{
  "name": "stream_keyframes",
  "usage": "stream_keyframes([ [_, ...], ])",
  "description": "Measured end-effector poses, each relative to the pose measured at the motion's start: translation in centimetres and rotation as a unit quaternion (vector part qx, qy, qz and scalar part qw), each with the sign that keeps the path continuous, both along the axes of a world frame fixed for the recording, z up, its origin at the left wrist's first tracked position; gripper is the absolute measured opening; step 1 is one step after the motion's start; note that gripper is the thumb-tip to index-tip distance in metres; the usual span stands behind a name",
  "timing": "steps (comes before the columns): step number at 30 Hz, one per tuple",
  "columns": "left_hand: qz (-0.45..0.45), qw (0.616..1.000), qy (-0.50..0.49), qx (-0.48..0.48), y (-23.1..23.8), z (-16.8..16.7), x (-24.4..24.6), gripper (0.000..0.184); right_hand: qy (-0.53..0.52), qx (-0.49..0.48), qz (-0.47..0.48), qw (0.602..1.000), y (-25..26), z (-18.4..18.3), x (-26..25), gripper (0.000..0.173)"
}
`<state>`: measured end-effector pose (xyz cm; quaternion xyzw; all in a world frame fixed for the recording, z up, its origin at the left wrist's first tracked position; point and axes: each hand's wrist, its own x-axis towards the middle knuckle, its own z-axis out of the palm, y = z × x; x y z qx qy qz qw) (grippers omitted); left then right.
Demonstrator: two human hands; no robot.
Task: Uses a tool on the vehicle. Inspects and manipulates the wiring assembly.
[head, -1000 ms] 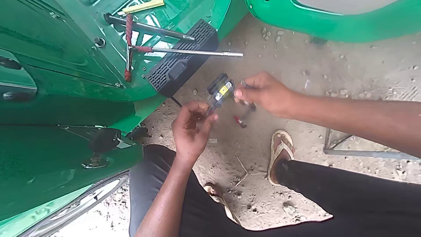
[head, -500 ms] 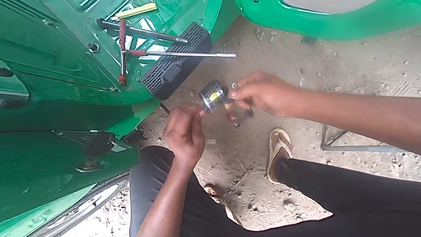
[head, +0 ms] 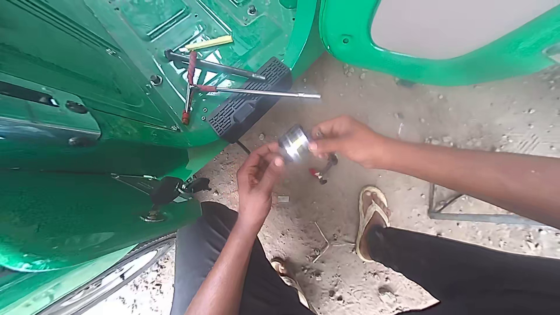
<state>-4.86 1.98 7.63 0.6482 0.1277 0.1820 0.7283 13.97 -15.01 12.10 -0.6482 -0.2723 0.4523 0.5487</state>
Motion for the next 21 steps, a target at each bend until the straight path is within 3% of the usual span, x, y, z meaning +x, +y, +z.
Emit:
stream_keyframes([
  [5, -0.05, 0.994, 0.099, -0.015, 0.4, -0.3, 0.2, 0.018, -0.054, -0.008, 0.016, 0.998, 0.4, -0.3, -0.9, 0.005],
  [11, -0.062, 0.993, 0.098, -0.025, 0.6, -0.3, -0.1, 0.038, -0.033, -0.026, 0.029, 0.999, 0.7, -0.3, -1.5, 0.014],
  [21, -0.015, 0.992, 0.048, -0.113, 0.2, -1.1, -0.1, 0.023, 0.003, -0.041, 0.034, 0.999, 1.5, -0.7, -1.9, 0.009],
])
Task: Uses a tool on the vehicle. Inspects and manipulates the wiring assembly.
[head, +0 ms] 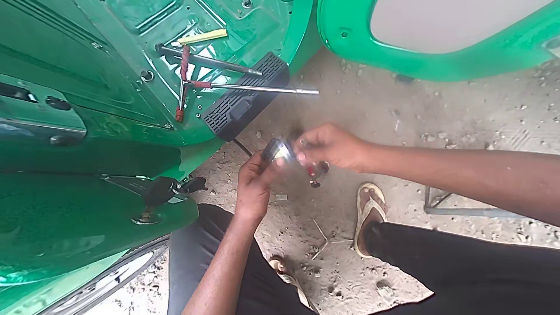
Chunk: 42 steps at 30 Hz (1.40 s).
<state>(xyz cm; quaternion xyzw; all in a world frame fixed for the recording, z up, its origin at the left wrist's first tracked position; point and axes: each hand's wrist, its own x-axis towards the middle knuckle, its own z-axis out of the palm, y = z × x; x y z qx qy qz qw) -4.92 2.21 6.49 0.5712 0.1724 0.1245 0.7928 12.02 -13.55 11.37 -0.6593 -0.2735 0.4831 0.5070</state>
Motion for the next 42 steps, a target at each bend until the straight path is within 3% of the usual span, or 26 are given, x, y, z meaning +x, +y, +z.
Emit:
stream_keyframes([
  [10, 0.061, 0.997, -0.022, -0.039, -0.3, -0.1, 0.0, 0.027, 0.046, -0.024, -0.015, 0.999, -0.4, -0.7, -1.4, 0.014],
  [19, 0.091, 0.988, -0.04, 0.118, -1.1, 0.4, 0.1, 0.034, 0.034, -0.036, -0.026, 0.998, -1.0, -1.2, -3.1, 0.01],
  [22, 0.114, 0.987, -0.063, 0.097, -1.4, 0.4, 0.1, 0.038, 0.005, -0.039, -0.014, 0.999, -1.0, -1.2, -3.1, 0.01],
  [27, 0.133, 0.985, -0.093, 0.063, -1.8, 0.3, -0.1, 0.047, 0.045, -0.006, -0.027, 0.999, -1.4, -2.2, -4.3, 0.008],
  [42, 0.142, 0.986, -0.087, 0.01, -2.7, 0.7, 0.0, 0.042, 0.148, -0.004, -0.025, 0.989, -1.5, -3.5, -5.5, 0.009],
])
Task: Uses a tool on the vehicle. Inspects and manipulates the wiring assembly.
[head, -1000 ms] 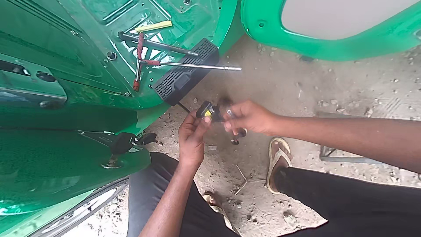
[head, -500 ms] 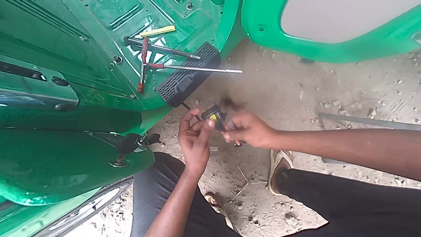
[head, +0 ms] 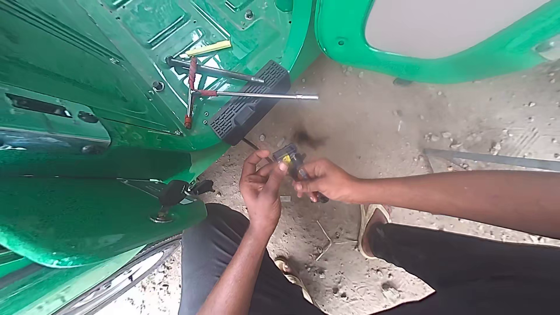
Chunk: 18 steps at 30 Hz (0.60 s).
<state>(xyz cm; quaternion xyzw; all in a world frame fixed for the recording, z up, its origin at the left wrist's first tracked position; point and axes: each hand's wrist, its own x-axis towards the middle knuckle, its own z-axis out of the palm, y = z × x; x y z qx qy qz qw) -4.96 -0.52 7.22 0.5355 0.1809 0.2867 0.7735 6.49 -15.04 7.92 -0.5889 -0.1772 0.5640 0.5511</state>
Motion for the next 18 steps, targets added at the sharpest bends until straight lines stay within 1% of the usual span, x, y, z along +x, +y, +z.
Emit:
stream_keyframes([
  [2, 0.007, 1.0, 0.003, -0.008, 0.0, -0.1, 0.1, 0.039, 0.023, 0.0, 0.0, 1.0, 0.1, -0.2, -0.3, 0.011],
  [5, 0.015, 0.999, 0.013, -0.027, 0.5, -0.3, 0.2, 0.037, 0.072, 0.012, -0.024, 0.997, 0.6, -0.4, -0.8, 0.012],
  [8, 0.006, 0.999, 0.034, -0.015, 1.3, -0.3, 0.3, 0.035, 0.06, 0.017, -0.031, 0.998, 0.8, 0.0, -0.3, 0.013],
  [11, -0.024, 0.999, 0.037, 0.017, 1.9, -0.6, 0.3, 0.034, 0.063, 0.046, -0.044, 0.996, 0.8, 0.4, 0.8, 0.022],
  [14, -0.063, 0.996, 0.034, 0.049, 1.9, -0.6, 0.2, 0.038, 0.067, 0.047, -0.066, 0.994, 0.9, 0.7, 1.6, 0.025],
  [18, -0.101, 0.99, 0.054, 0.081, 2.0, -0.6, 0.3, 0.055, 0.031, 0.024, -0.072, 0.997, 1.3, 0.7, 2.5, 0.022],
])
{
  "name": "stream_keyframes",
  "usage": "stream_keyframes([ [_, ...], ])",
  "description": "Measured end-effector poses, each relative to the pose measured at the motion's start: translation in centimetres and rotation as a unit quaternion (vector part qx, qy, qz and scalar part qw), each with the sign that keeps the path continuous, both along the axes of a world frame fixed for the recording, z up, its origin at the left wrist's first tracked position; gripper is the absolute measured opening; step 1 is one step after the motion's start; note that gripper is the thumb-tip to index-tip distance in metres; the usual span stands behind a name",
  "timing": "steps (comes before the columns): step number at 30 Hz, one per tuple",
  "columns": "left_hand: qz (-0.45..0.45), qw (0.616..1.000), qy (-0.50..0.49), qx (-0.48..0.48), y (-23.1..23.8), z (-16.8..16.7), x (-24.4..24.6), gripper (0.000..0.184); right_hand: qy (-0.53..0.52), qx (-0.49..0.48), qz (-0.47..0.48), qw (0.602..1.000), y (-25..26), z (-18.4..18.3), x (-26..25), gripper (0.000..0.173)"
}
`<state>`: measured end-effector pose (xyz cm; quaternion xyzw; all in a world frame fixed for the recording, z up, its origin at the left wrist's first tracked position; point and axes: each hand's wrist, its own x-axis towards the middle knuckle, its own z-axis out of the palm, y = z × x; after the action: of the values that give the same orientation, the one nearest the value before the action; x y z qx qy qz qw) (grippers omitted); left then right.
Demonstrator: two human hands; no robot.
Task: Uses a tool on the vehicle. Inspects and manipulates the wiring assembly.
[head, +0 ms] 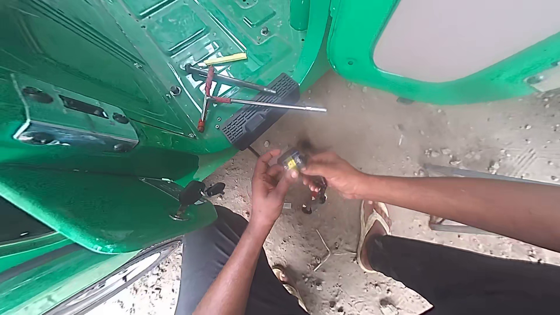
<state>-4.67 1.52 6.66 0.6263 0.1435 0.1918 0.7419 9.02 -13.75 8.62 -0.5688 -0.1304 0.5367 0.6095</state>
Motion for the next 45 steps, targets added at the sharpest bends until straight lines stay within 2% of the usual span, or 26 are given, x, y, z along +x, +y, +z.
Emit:
stream_keyframes([
  [4, -0.03, 0.999, 0.024, 0.032, -0.1, 0.4, 0.1, 0.075, -0.095, 0.046, 0.008, 0.994, -0.1, -0.7, 0.2, 0.022],
  [7, -0.042, 0.997, 0.028, 0.056, 0.2, 0.5, 0.4, 0.08, -0.171, 0.071, 0.039, 0.982, -0.4, -1.1, 0.1, 0.023],
  [9, -0.046, 0.993, 0.035, 0.101, 0.2, 0.4, 0.4, 0.065, -0.201, 0.074, 0.062, 0.975, -0.6, -1.3, 0.1, 0.024],
  [11, -0.051, 0.993, 0.02, 0.104, 0.1, 0.5, 0.4, 0.05, -0.21, 0.069, 0.082, 0.972, -0.7, -1.2, 0.2, 0.025],
  [15, -0.045, 0.999, -0.023, -0.005, -0.2, 1.0, 0.3, 0.044, -0.145, 0.091, 0.076, 0.982, -0.7, -0.6, -0.3, 0.026],
  [19, -0.019, 0.993, -0.055, -0.106, -0.5, 0.7, -0.1, 0.044, -0.076, 0.064, 0.072, 0.992, -0.1, 0.1, -1.1, 0.029],
  [24, -0.012, 0.983, -0.096, -0.153, -0.1, 0.8, -0.2, 0.043, 0.008, 0.042, 0.065, 0.997, 0.5, 0.5, -1.5, 0.032],
  [27, 0.004, 0.981, -0.133, -0.141, 0.8, 1.9, -0.3, 0.039, 0.054, -0.025, 0.069, 0.996, -0.7, -1.5, -2.3, 0.033],
  [31, 0.027, 0.989, -0.115, -0.092, 0.6, 2.0, 0.0, 0.041, 0.077, -0.034, 0.105, 0.991, -2.6, -3.8, -3.8, 0.029],
  [35, 0.075, 0.996, -0.041, -0.006, 0.5, 1.7, 0.3, 0.053, 0.082, -0.033, 0.082, 0.993, -2.9, -4.0, -5.2, 0.026],
  [37, 0.09, 0.995, -0.036, 0.029, 0.3, 1.1, 0.6, 0.057, 0.087, -0.026, 0.066, 0.994, -2.9, -3.9, -5.3, 0.023],
  [39, 0.079, 0.993, -0.038, 0.083, 0.0, 0.6, 0.4, 0.054, 0.109, 0.0, 0.069, 0.992, -3.7, -4.2, -5.5, 0.029],
  [41, 0.052, 0.982, -0.026, 0.181, 0.1, 0.6, 0.2, 0.05, 0.088, 0.014, 0.107, 0.99, -4.9, -4.9, -5.6, 0.04],
  [43, 0.023, 0.972, -0.012, 0.235, 0.0, 0.8, 0.2, 0.049, 0.032, -0.017, 0.126, 0.991, -5.5, -4.5, -4.9, 0.045],
  [45, 0.019, 0.963, 0.003, 0.271, -0.4, 0.5, 0.2, 0.047, -0.014, -0.035, 0.07, 0.997, -5.0, -3.2, -3.1, 0.043],
])
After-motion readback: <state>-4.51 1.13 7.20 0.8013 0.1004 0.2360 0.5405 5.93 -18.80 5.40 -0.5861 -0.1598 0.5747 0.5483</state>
